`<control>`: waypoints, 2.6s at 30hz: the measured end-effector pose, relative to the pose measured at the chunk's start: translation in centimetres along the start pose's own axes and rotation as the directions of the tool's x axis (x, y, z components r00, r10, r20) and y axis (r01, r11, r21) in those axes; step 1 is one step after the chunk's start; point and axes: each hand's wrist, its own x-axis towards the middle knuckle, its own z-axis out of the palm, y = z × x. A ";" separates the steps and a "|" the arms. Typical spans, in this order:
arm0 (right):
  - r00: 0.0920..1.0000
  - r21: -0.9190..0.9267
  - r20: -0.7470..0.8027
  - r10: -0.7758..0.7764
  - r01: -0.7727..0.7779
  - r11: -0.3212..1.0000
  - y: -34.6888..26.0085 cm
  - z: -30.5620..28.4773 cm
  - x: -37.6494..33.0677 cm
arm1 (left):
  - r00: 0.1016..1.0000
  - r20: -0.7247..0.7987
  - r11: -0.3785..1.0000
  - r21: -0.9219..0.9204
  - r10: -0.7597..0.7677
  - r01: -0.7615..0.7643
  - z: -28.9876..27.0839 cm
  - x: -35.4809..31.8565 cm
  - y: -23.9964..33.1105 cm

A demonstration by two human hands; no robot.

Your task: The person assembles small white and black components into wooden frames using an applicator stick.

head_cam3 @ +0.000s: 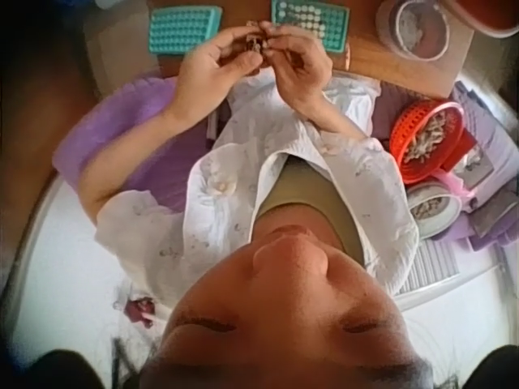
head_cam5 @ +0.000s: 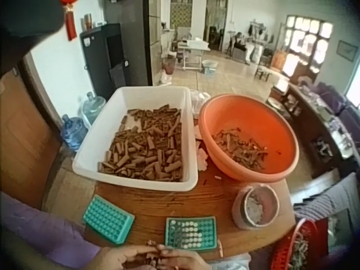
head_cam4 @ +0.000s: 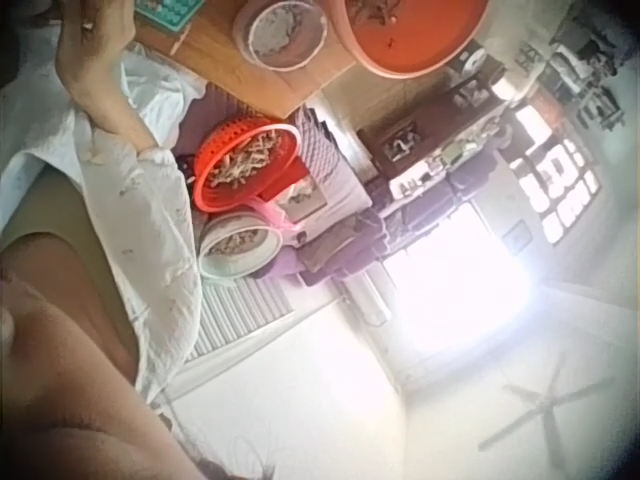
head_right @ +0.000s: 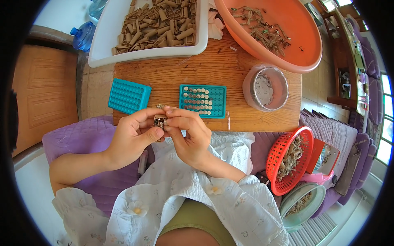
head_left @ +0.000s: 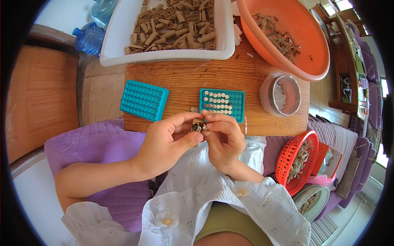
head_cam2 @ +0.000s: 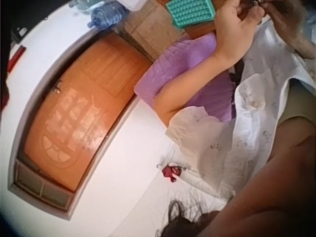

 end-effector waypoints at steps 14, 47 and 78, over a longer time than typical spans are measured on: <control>0.993 -0.042 -0.087 -0.082 0.079 0.996 0.5 0.5 0.6 | 0.999 -0.053 0.998 0.062 0.012 -0.009 -0.1 0.6 0.1; 0.673 -0.590 0.591 0.445 -0.016 0.807 9.8 7.3 28.0 | 0.985 0.167 0.981 0.194 -0.049 0.016 -1.2 1.8 0.7; 0.481 -0.476 0.875 0.063 0.828 0.296 16.3 19.6 27.0 | 0.985 -0.117 0.992 0.026 0.125 -0.123 -0.5 1.9 1.6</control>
